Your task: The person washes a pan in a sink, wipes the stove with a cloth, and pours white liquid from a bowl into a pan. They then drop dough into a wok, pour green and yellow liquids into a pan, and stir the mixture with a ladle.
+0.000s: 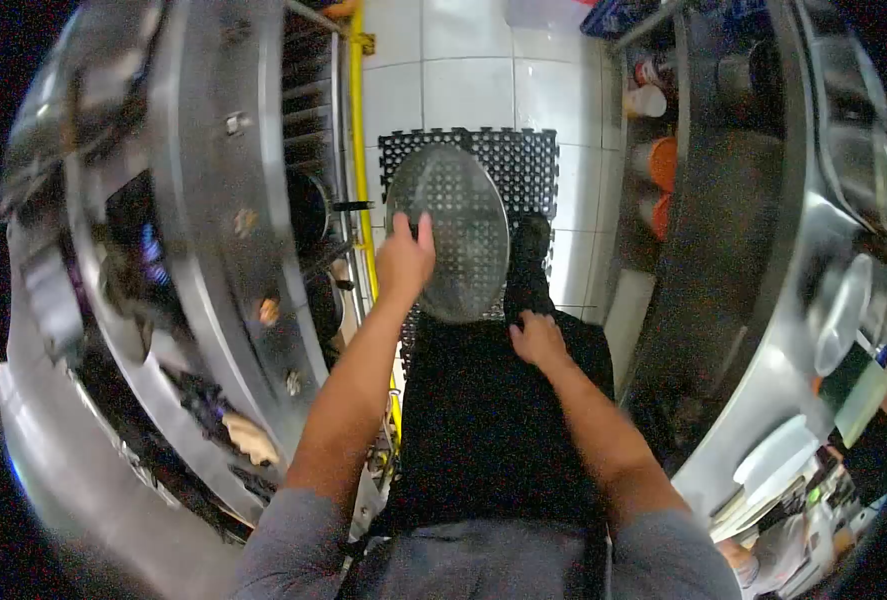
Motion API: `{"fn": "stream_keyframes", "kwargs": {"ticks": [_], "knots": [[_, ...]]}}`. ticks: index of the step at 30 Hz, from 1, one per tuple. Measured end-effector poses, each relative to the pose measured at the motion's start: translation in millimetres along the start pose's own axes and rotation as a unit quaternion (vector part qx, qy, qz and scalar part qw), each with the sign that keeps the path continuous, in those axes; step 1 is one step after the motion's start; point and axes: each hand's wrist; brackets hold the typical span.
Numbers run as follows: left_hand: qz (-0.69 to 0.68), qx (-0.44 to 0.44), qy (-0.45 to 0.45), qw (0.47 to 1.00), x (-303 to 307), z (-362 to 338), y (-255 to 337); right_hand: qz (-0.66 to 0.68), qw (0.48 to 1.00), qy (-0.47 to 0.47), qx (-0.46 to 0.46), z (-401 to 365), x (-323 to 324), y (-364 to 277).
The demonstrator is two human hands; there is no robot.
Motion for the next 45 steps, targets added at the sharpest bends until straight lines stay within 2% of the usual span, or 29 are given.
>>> {"fn": "stream_keyframes", "kwargs": {"ticks": [3,5,7,9,13,20,21,22,23,25,26,27,28,29,30,31,32,33,34,35,36,37,38,39,40,41,42,44,45], "knots": [[0.033,0.023,-0.043,0.998,-94.5,81.6,-16.3,-0.035,0.997,0.037,0.057,-2.4,2.9,14.7],[0.043,0.025,0.034,0.998,-160.0,131.3,-46.5,0.054,0.994,0.092,0.005,7.1,9.1,13.2],[0.078,0.071,0.000,0.994,-195.3,178.7,-71.3,0.060,0.987,0.146,0.001,11.2,1.7,18.5],[0.116,0.088,-0.008,0.989,-235.1,227.3,-115.6,0.064,0.988,0.135,-0.037,18.5,2.3,-0.9],[0.139,0.167,0.015,0.976,-254.7,296.2,-178.3,-0.004,0.997,0.073,-0.014,42.1,-8.1,-34.4],[0.185,0.208,0.067,0.958,-287.9,414.0,-337.4,0.014,0.998,0.062,-0.028,79.5,-4.6,-54.9],[0.166,0.235,0.066,0.955,-280.0,417.3,-342.4,0.012,0.998,0.062,-0.027,84.0,-6.0,-57.4],[0.049,0.295,0.073,0.951,-277.9,416.2,-343.4,0.013,0.998,0.062,-0.025,85.7,-6.6,-60.7],[-0.065,0.352,0.078,0.930,-269.7,408.8,-339.1,0.015,0.998,0.058,-0.023,83.0,-3.9,-63.7],[-0.014,0.184,0.248,0.951,-276.5,355.7,-298.8,0.021,0.996,0.083,-0.008,79.9,-5.2,-64.8],[-0.037,0.152,0.176,0.972,-278.5,324.2,-281.5,0.023,0.996,0.087,-0.007,77.1,-5.2,-60.8],[0.003,0.049,0.146,0.988,-293.3,282.9,-273.6,0.027,0.995,0.091,-0.007,71.7,-4.0,-57.9],[0.028,0.069,0.014,0.997,-309.5,234.2,-261.0,0.034,0.993,0.110,0.000,67.2,-4.0,-52.1],[-0.054,0.119,-0.091,0.987,-269.6,185.3,-178.9,0.035,0.990,0.134,0.016,66.5,-2.5,-46.1],[-0.091,0.138,-0.179,0.970,-261.6,143.4,-144.6,0.046,0.991,0.127,0.019,63.6,1.1,-40.5],[-0.037,0.083,-0.198,0.976,-245.1,96.0,-109.2,0.057,0.991,0.119,0.028,62.1,7.7,-36.7],[-0.101,0.146,-0.158,0.971,-227.5,63.9,-63.6,0.058,0.986,0.146,0.061,65.9,18.4,-34.6],[-0.172,0.214,-0.208,0.939,-248.4,23.4,-53.0,0.045,0.992,0.113,0.026,68.3,28.8,-33.4],[-0.146,0.247,-0.223,0.931,-196.9,7.5,9.2,0.027,0.997,0.073,-0.005,71.6,38.0,-29.1],[-0.193,0.216,-0.210,0.934,-188.1,-14.7,43.3,0.089,0.994,0.040,-0.048,80.7,45.5,-18.0],[-0.299,0.205,-0.122,0.924,-164.0,-34.6,77.8,0.126,0.990,0.040,-0.050,91.6,46.8,3.2],[-0.298,0.094,-0.054,0.949,-109.2,-36.8,110.9,0.030,0.997,-0.020,-0.067,109.8,67.5,8.4],[-0.335,0.005,-0.112,0.936,-78.3,-41.6,125.6,0.009,1.000,-0.009,-0.021,155.4,44.1,30.8],[-0.362,-0.090,-0.169,0.912,-49.1,-37.4,139.3,0.063,0.960,0.091,0.259,199.6,37.2,121.3],[-0.359,-0.115,-0.224,0.899,18.6,-26.5,147.8,0.043,0.949,0.092,0.297,197.6,92.2,47.9],[-0.357,-0.142,-0.282,0.879,88.4,-23.7,142.2,0.134,0.978,0.063,0.145,201.0,157.4,4.7],[-0.381,-0.155,-0.264,0.872,103.0,-24.8,127.4,0.221,0.975,0.035,-0.010,165.7,205.4,-58.8],[-0.437,-0.127,-0.214,0.864,102.4,-23.9,89.7,0.057,0.974,0.126,0.177,174.2,278.3,-150.2],[-0.471,-0.083,-0.184,0.859,103.5,-27.7,66.0,0.021,0.924,0.211,0.320,181.1,301.7,-200.0]]}}
Point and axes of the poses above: each hand's wrist, its own z-axis towards the middle knuckle, its own x-axis out of the back of the hand, y = z × x, and after that the axes turned 10 degrees about y, right-handed
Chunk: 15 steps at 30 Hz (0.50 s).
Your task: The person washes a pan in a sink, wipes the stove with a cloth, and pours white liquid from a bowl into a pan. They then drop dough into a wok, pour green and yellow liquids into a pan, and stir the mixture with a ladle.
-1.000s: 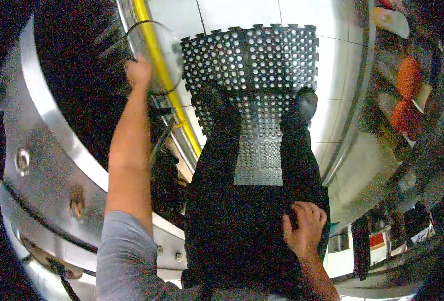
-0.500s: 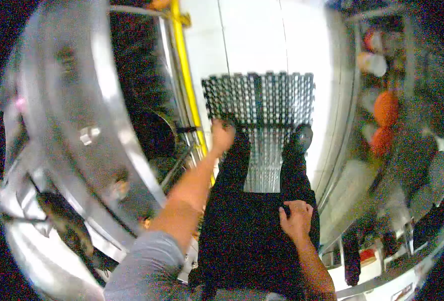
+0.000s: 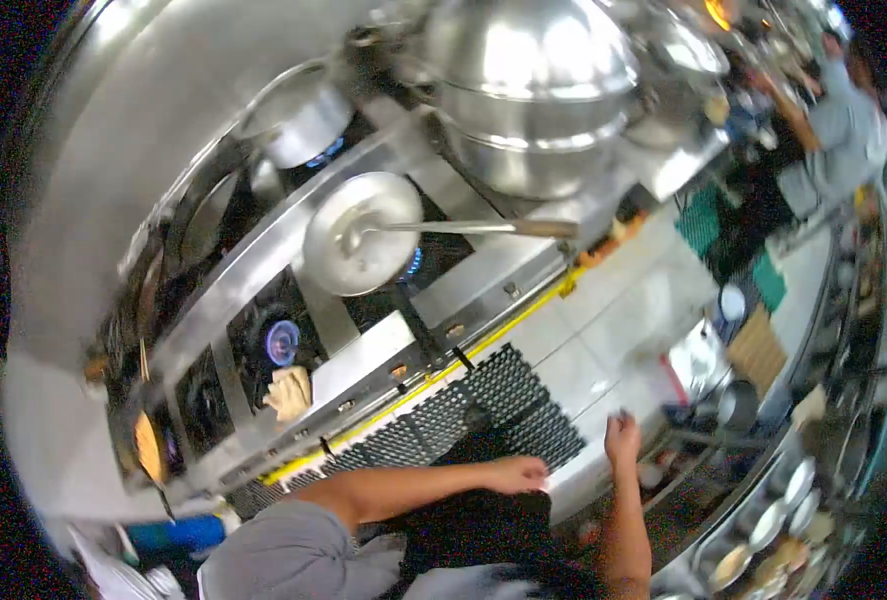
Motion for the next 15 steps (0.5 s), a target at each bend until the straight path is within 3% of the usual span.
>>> {"fn": "stream_keyframes", "kwargs": {"ticks": [1,2,3,4,6,8,10,12,15], "knots": [[-0.159,0.122,0.009,0.980,37.5,-19.9,16.9,0.049,0.995,0.009,0.085,35.9,27.4,-76.8],[-0.243,0.146,0.047,0.958,62.0,-36.0,-5.3,0.141,0.975,0.057,0.164,64.7,32.8,-131.1],[-0.257,0.194,0.142,0.936,95.3,-61.2,13.5,0.037,0.952,0.115,0.282,67.1,64.8,-228.1],[-0.275,0.203,0.204,0.918,119.8,-76.2,2.8,0.049,0.896,0.142,0.418,78.9,72.3,-287.8],[-0.285,0.157,0.306,0.895,160.1,-102.2,-1.6,-0.012,0.827,0.133,0.547,86.1,72.8,-385.3],[-0.338,0.134,0.390,0.846,190.4,-127.6,10.5,-0.067,0.793,0.102,0.597,100.1,49.1,-440.2],[-0.346,0.116,0.476,0.800,202.2,-145.1,16.3,-0.121,0.753,0.063,0.643,106.8,18.9,-452.3],[-0.356,0.114,0.508,0.776,204.4,-171.4,37.7,-0.256,0.745,-0.073,0.612,130.1,-17.0,-459.0],[-0.400,0.099,0.586,0.698,181.8,-207.4,34.0,-0.269,0.726,-0.126,0.620,134.9,-23.1,-460.8]]}}
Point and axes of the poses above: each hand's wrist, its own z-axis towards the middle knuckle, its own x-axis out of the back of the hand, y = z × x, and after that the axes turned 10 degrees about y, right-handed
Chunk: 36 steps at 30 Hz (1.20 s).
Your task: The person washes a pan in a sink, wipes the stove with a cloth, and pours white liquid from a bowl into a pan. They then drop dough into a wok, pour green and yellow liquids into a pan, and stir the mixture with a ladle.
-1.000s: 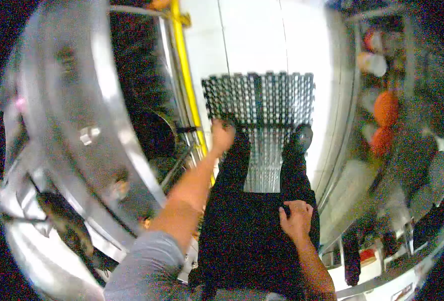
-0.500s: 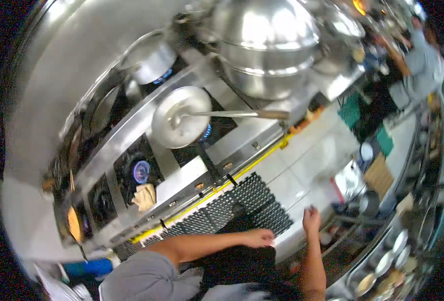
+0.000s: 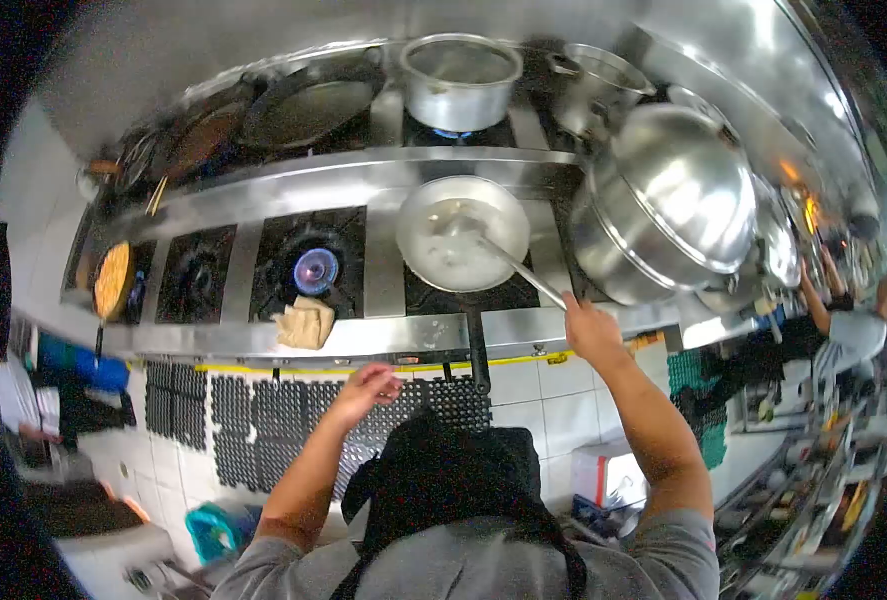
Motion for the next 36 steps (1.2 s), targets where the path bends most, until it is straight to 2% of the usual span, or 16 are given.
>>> {"fn": "stream_keyframes", "kwargs": {"ticks": [2,4,5,7,8,10,11,15,17,20,26,27,28,29,31,36], "knots": [[-0.049,0.001,0.102,0.994,23.6,-25.3,-19.9,0.022,0.998,-0.044,0.027,11.7,13.7,-6.7],[-0.101,-0.007,0.216,0.971,41.4,-58.2,-52.7,0.336,0.875,-0.289,-0.197,20.8,48.9,-21.7],[-0.125,-0.010,0.275,0.953,47.9,-77.8,-69.6,0.332,0.877,-0.302,-0.173,25.7,56.2,-19.0],[-0.167,0.006,0.420,0.892,47.2,-118.1,-107.2,0.604,0.594,-0.408,-0.341,37.1,60.2,-8.0],[-0.196,0.011,0.471,0.860,38.3,-140.7,-121.4,0.593,0.601,-0.426,-0.324,43.9,54.6,3.0],[-0.251,0.010,0.555,0.793,10.0,-184.2,-144.9,0.692,0.341,-0.504,-0.387,56.6,43.7,25.4],[-0.294,-0.005,0.576,0.763,-12.3,-206.3,-147.6,0.680,0.344,-0.522,-0.382,58.2,43.7,28.4],[-0.419,-0.020,0.620,0.663,-89.1,-257.1,-188.1,0.644,0.522,-0.488,-0.272,45.8,68.2,23.2],[-0.453,-0.055,0.599,0.659,-114.7,-274.6,-210.6,0.592,0.647,-0.418,-0.236,41.7,62.8,28.3],[-0.443,-0.029,0.638,0.629,-144.2,-291.1,-219.5,0.566,0.694,-0.402,-0.192,40.4,47.5,43.3],[-0.416,-0.042,0.712,0.565,-174.0,-327.4,-237.5,0.397,0.884,-0.247,-0.029,34.2,15.5,66.5],[-0.433,-0.068,0.722,0.535,-182.5,-333.1,-237.4,0.400,0.897,-0.186,0.039,65.1,-40.3,101.3],[-0.452,-0.107,0.713,0.525,-189.7,-338.5,-244.1,0.322,0.918,-0.233,0.019,66.7,-18.6,89.4],[-0.462,-0.097,0.729,0.496,-193.5,-342.3,-240.9,0.222,0.936,0.011,0.274,106.3,-81.1,132.3],[-0.501,-0.134,0.734,0.438,-202.6,-344.4,-254.5,0.095,0.977,-0.023,0.189,104.4,-59.9,110.3],[-0.534,-0.159,0.770,0.310,-229.5,-376.0,-288.0,-0.015,0.973,-0.017,0.230,39.5,23.9,51.4]]}}
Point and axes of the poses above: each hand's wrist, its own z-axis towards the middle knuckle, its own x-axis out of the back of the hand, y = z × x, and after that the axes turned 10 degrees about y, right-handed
